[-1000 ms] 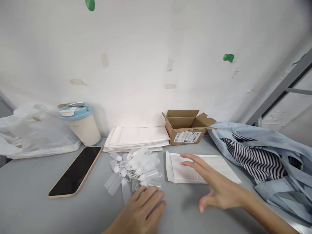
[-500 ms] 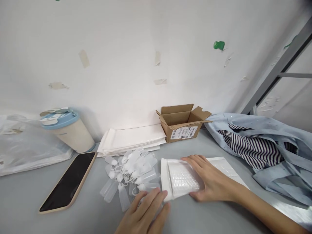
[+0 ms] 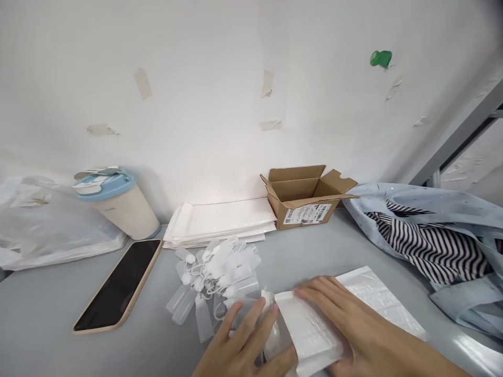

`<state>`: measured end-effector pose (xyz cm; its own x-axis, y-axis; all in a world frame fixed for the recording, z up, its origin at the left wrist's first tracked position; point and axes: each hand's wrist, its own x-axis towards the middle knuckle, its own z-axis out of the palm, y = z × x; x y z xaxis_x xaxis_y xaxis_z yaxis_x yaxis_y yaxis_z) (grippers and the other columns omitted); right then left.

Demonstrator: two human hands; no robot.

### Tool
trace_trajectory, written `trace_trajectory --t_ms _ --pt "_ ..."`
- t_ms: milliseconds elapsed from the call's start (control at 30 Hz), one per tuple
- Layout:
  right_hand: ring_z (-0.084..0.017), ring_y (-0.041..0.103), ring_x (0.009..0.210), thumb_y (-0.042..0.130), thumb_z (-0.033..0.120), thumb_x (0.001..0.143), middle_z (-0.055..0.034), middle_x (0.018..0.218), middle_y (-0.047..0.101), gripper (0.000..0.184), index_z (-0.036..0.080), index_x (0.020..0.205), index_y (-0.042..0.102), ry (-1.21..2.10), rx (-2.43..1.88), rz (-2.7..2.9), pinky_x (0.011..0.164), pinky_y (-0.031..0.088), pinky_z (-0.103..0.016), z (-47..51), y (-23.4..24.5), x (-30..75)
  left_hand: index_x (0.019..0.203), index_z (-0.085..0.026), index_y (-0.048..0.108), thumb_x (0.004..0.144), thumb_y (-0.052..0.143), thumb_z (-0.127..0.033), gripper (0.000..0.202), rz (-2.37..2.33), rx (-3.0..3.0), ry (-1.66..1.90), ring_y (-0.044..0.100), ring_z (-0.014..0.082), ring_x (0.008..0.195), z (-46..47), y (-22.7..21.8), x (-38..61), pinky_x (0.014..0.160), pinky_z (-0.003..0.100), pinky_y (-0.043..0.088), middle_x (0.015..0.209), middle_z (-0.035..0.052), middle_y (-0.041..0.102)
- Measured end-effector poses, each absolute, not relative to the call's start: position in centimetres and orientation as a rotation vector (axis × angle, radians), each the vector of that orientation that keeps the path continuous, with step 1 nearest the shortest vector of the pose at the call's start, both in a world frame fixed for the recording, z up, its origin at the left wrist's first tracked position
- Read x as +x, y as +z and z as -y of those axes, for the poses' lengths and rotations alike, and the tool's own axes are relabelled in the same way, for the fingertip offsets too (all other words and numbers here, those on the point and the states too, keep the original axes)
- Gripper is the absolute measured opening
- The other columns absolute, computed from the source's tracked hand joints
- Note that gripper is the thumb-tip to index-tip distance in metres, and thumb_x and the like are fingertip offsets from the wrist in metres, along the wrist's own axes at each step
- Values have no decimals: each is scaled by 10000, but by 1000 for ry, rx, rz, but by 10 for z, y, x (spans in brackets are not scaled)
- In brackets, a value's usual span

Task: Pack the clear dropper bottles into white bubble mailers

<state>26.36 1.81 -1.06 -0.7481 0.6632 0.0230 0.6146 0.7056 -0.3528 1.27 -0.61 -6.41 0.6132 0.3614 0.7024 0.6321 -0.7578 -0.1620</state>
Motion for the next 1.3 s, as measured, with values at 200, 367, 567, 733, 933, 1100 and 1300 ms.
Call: trace_trajectory --t_ms 200,367,567,733,933,1100,1300 --pt "-305 580 1123 516 107 618 -132 1236 614 720 164 1330 430 361 -1078 2630 932 466 -465 -21 -15 279 1032 -224 697 945 512 -200 206 784 -2455 -866 598 230 1077 5 -70 3 1053 421 317 1067 60 721" --pt "-283 593 1081 541 117 693 -78 1212 594 680 276 1336 384 354 -1160 2457 899 486 -447 -29 -17 293 1086 -153 651 994 430 -284 273 883 -2451 -1114 596 239 1045 3 -50 -10 947 394 419 1011 94 710" --pt "-282 552 1099 526 130 710 -67 1218 556 686 306 1353 363 451 -1142 2379 923 456 -455 -28 -22 292 1037 -173 620 881 499 -73 222 1147 -2798 -963 573 210 941 4 -17 -30 831 328 502 927 62 655" --pt "-276 548 1093 529 135 716 -65 1216 551 694 311 1362 347 443 -1114 2389 905 465 -445 -24 -21 289 777 -194 615 821 562 -189 69 1282 -2813 -740 557 229 817 6 -15 -29 722 351 513 795 45 605" --pt "-283 574 1091 534 108 698 -104 1212 578 694 246 1353 351 391 -1068 2486 903 486 -455 -24 -15 283 822 -182 595 864 529 -145 87 1212 -2858 -906 536 197 766 7 -16 -30 679 305 493 766 35 590" --pt "-276 594 1078 540 104 672 -107 1201 615 698 208 1345 387 387 -972 2548 911 491 -437 -18 -14 275 955 -174 590 900 535 -143 84 1174 -2842 -963 554 184 730 7 -21 -28 671 309 500 783 31 605" --pt "-279 596 1090 525 83 633 -100 1198 632 745 220 1350 370 384 -912 2569 937 470 -434 -10 -14 266 1167 -91 582 967 504 -138 219 974 -2679 -1084 655 151 840 10 -35 -20 751 230 554 916 79 678"
